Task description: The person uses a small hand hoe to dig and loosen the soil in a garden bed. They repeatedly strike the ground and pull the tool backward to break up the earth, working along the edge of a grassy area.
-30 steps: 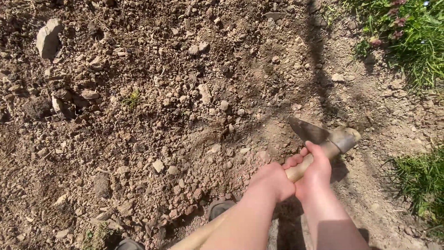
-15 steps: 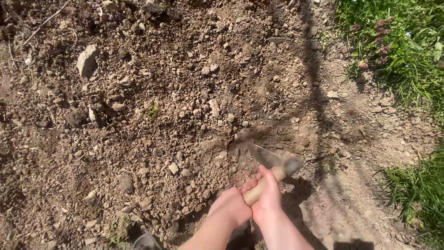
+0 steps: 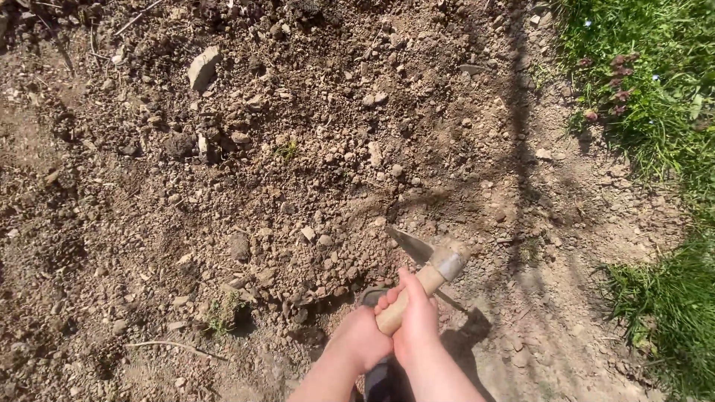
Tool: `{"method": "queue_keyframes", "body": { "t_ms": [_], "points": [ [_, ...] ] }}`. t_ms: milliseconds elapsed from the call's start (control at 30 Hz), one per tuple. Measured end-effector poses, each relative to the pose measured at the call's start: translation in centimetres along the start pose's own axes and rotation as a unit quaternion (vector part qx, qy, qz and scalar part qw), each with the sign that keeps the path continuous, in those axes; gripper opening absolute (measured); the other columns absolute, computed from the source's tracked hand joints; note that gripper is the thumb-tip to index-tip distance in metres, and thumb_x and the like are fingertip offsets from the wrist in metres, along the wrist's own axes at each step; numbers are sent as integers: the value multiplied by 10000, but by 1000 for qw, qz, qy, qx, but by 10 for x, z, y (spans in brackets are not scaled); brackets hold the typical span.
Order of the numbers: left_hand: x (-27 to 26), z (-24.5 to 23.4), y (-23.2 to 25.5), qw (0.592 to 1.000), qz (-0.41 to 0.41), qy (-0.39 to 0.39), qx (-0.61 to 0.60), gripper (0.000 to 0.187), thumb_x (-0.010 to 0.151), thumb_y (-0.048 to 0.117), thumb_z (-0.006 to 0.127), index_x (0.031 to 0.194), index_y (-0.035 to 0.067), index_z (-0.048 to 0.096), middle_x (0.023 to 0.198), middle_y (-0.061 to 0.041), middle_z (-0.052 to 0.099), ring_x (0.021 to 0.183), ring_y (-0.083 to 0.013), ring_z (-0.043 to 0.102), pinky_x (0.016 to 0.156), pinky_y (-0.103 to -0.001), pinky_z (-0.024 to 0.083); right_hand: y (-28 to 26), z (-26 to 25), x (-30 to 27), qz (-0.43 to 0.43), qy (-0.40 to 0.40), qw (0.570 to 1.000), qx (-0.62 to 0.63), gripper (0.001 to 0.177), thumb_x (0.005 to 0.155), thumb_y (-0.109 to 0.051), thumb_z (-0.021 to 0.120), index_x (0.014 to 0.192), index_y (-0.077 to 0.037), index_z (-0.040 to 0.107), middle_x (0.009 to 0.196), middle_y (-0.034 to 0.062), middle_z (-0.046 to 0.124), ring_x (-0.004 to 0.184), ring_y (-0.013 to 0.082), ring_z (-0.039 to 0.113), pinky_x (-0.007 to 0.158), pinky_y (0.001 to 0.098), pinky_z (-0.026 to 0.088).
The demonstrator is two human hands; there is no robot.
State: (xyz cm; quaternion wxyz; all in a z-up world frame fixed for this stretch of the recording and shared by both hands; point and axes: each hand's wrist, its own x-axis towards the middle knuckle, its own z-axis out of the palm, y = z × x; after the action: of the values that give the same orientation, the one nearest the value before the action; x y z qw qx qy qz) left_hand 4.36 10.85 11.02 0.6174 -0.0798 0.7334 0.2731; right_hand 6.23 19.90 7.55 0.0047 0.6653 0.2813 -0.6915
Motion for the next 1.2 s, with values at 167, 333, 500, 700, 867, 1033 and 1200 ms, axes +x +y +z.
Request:
{"method": "queue_keyframes", "body": {
  "t_ms": [167, 333, 500, 700, 867, 1033, 1200],
  "points": [
    [-10, 8, -27, 999, -25, 20, -32, 364, 697, 262, 633, 1017, 90, 663, 963, -87, 743, 873, -278, 714, 742, -374, 536, 4, 0, -34, 35, -32, 998, -38, 314, 877, -242, 764, 816, -80, 502, 591, 93, 481, 527, 230, 491, 489, 377, 432],
    [15, 34, -46, 996, -50, 41, -54, 572, 617, 225, 710, 1156, 74, 590, 1085, -109, 741, 891, -270, 731, 716, -377, 555, 12, -14, -21, 62, -62, 995, -39, 295, 868, -272, 778, 870, -106, 534, 631, 93, 513, 541, 225, 503, 481, 367, 432],
    [70, 90, -56, 995, -47, 49, -66, 433, 717, 217, 658, 1113, 41, 659, 1038, -140, 766, 966, -321, 744, 797, -387, 575, 16, -48, 20, 1, -41, 999, 3, 480, 961, -593, 551, 1079, -128, 549, 712, 97, 520, 571, 225, 491, 479, 350, 399],
    [95, 98, 45, 989, 6, -10, -149, 251, 711, 153, 696, 945, 74, 655, 806, -55, 673, 620, -173, 574, 534, -316, 424, -69, -50, 74, -72, 10, 991, -111, 526, 1068, -552, 431, 1060, -47, 579, 701, 135, 558, 537, 254, 532, 452, 390, 452],
    [156, 139, 125, 968, 149, 62, -194, 354, 688, 300, 721, 986, 114, 680, 964, -106, 713, 969, -278, 638, 808, -421, 497, -165, -53, 132, -182, 17, 967, -178, 569, 1030, -601, 430, 903, -58, 543, 632, 107, 563, 487, 225, 571, 429, 381, 513],
    [181, 156, 138, 980, 128, 114, -104, 526, 648, 333, 700, 1099, 63, 710, 1108, -172, 725, 1177, -347, 675, 965, -517, 556, -162, -65, 171, -190, 0, 960, -204, 625, 1050, -628, 413, 959, -20, 522, 643, 93, 592, 489, 211, 619, 443, 371, 599],
    [141, 144, 114, 988, -77, 69, -116, 223, 834, 257, 632, 985, 101, 680, 978, -90, 763, 856, -309, 723, 759, -426, 562, -128, -68, 142, 14, 56, 988, -145, 548, 991, -626, 472, 1140, -106, 389, 809, 100, 533, 612, 204, 526, 490, 371, 471]
  ]
}}
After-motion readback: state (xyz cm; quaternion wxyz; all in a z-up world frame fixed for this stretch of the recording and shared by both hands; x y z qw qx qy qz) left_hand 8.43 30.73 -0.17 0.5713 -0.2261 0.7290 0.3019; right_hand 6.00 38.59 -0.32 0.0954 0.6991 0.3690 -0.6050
